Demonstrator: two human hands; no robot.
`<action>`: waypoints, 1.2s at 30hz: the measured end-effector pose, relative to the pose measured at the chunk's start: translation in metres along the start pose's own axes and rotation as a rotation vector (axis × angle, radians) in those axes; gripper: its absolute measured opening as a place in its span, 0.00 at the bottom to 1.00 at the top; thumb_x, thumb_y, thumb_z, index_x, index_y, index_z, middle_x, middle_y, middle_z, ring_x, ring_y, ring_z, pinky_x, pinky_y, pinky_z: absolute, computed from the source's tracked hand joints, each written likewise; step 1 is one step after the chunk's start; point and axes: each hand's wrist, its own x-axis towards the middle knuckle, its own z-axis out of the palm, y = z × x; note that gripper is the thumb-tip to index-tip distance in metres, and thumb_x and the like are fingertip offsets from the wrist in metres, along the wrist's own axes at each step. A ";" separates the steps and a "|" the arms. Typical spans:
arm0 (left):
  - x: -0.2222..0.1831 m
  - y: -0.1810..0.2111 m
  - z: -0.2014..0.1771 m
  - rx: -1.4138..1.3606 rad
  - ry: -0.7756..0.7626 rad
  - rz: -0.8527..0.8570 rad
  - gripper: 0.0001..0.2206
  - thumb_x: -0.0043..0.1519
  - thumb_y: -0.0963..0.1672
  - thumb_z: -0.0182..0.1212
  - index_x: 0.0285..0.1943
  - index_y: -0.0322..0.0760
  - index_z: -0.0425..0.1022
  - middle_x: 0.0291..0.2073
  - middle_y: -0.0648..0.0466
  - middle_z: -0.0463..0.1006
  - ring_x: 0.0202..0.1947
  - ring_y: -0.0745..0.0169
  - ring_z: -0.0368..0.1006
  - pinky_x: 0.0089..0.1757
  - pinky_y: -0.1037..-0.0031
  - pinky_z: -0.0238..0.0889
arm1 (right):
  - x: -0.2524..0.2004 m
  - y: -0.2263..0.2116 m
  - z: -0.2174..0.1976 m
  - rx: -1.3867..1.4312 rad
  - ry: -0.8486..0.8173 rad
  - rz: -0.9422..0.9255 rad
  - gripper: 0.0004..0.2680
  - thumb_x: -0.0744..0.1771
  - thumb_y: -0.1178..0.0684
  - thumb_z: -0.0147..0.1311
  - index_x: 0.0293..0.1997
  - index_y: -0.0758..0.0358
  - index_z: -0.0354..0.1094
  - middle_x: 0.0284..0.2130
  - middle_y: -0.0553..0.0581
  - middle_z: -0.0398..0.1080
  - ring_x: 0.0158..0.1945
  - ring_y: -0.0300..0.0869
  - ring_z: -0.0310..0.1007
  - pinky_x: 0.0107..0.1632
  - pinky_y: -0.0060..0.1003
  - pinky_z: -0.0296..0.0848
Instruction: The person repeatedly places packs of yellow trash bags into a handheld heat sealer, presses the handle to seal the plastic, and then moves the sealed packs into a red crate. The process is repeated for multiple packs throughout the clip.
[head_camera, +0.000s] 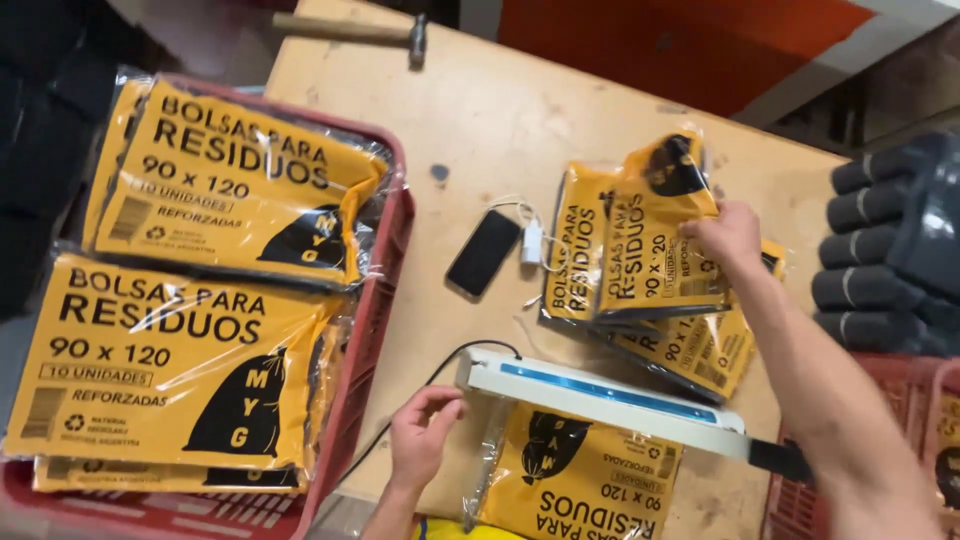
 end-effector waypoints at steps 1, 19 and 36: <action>0.005 0.003 0.013 0.007 -0.016 0.014 0.06 0.57 0.38 0.62 0.39 0.31 0.83 0.30 0.49 0.85 0.32 0.61 0.79 0.38 0.74 0.77 | -0.026 -0.007 -0.021 0.017 0.014 0.003 0.08 0.65 0.58 0.64 0.46 0.65 0.75 0.35 0.62 0.77 0.35 0.46 0.77 0.36 0.41 0.76; -0.105 -0.027 0.091 0.191 -0.582 0.148 0.09 0.53 0.41 0.69 0.42 0.39 0.80 0.37 0.55 0.82 0.39 0.60 0.80 0.37 0.69 0.78 | -0.280 0.321 0.052 0.677 0.216 -0.485 0.21 0.56 0.55 0.70 0.51 0.67 0.73 0.47 0.59 0.78 0.50 0.43 0.78 0.56 0.37 0.77; -0.104 -0.134 0.081 0.242 -0.252 -0.476 0.21 0.50 0.44 0.80 0.51 0.37 0.80 0.39 0.48 0.83 0.39 0.55 0.81 0.43 0.65 0.74 | -0.251 0.342 0.161 0.989 -0.057 0.192 0.13 0.69 0.49 0.60 0.58 0.62 0.69 0.49 0.59 0.72 0.52 0.49 0.72 0.56 0.49 0.71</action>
